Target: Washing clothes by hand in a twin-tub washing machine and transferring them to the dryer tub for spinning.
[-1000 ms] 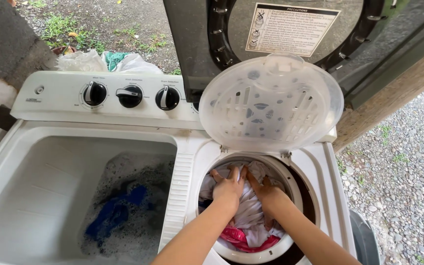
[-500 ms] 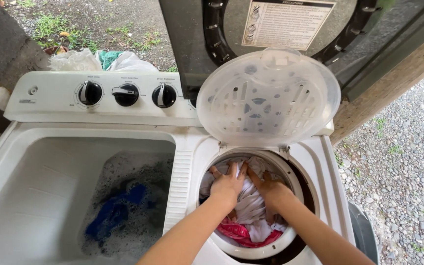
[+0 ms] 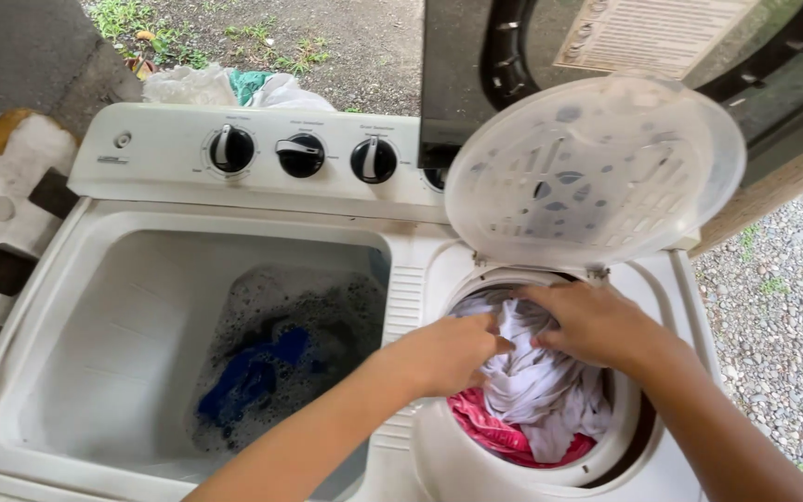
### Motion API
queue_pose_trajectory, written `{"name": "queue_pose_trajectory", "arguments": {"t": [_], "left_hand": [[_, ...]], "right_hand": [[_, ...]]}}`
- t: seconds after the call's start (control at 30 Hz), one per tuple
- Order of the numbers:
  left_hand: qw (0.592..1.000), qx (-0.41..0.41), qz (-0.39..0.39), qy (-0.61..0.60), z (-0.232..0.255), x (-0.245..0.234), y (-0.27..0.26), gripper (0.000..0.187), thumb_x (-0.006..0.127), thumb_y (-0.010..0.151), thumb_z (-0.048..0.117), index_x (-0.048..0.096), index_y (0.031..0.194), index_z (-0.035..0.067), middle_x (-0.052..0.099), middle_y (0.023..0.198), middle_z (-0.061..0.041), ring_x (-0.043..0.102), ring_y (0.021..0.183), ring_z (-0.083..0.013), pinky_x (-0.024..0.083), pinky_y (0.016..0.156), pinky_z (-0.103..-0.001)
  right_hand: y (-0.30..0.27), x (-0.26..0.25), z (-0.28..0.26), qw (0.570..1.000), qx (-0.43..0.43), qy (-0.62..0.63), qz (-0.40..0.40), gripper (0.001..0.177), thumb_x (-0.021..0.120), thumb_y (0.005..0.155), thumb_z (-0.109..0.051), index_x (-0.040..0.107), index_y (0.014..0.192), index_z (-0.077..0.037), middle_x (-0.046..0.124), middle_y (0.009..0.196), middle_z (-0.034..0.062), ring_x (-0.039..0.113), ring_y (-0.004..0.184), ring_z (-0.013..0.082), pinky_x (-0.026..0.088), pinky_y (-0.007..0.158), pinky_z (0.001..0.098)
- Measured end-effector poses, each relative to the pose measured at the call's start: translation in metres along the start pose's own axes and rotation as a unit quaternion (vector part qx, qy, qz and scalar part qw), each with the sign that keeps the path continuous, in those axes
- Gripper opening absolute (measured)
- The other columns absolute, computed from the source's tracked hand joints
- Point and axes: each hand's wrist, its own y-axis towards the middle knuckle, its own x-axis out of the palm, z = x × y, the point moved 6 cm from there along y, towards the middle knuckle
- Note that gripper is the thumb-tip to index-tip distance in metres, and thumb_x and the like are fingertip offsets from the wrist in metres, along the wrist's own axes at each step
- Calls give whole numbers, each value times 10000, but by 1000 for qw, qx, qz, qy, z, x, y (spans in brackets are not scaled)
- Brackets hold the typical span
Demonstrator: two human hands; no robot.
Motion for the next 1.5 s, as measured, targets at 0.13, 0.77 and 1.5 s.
{"name": "queue_pose_trajectory", "arguments": {"t": [0.13,0.77,1.5], "left_hand": [[988,42,22,-149,-22,-45,-60,342,727,838,126,716,1179,108,734,1145,-150,718,984,-298,572,854,-408],[898,-405,-156,-72,-400,111,-253,516,677,913,134,565,1408,223,468,1521,-93,485,1391,-316,453,1112,-434],[794,-537,-233,-161,-513,330,-290,578,639,969,293,487,1524,241,172,1653,-165,421,1458,-349,397,1186,-409]], "right_hand": [[-22,-50,-77,998,-15,30,53,550,730,858,-375,584,1385,-313,727,1169,57,667,1133,278,519,958,450],[125,99,-328,982,-169,19,-86,366,639,955,-345,622,1308,-252,554,1353,55,597,1215,306,522,983,457],[244,229,-327,982,-46,24,-179,443,632,965,-308,583,1404,-329,426,1535,60,519,1354,330,475,1094,464]]}}
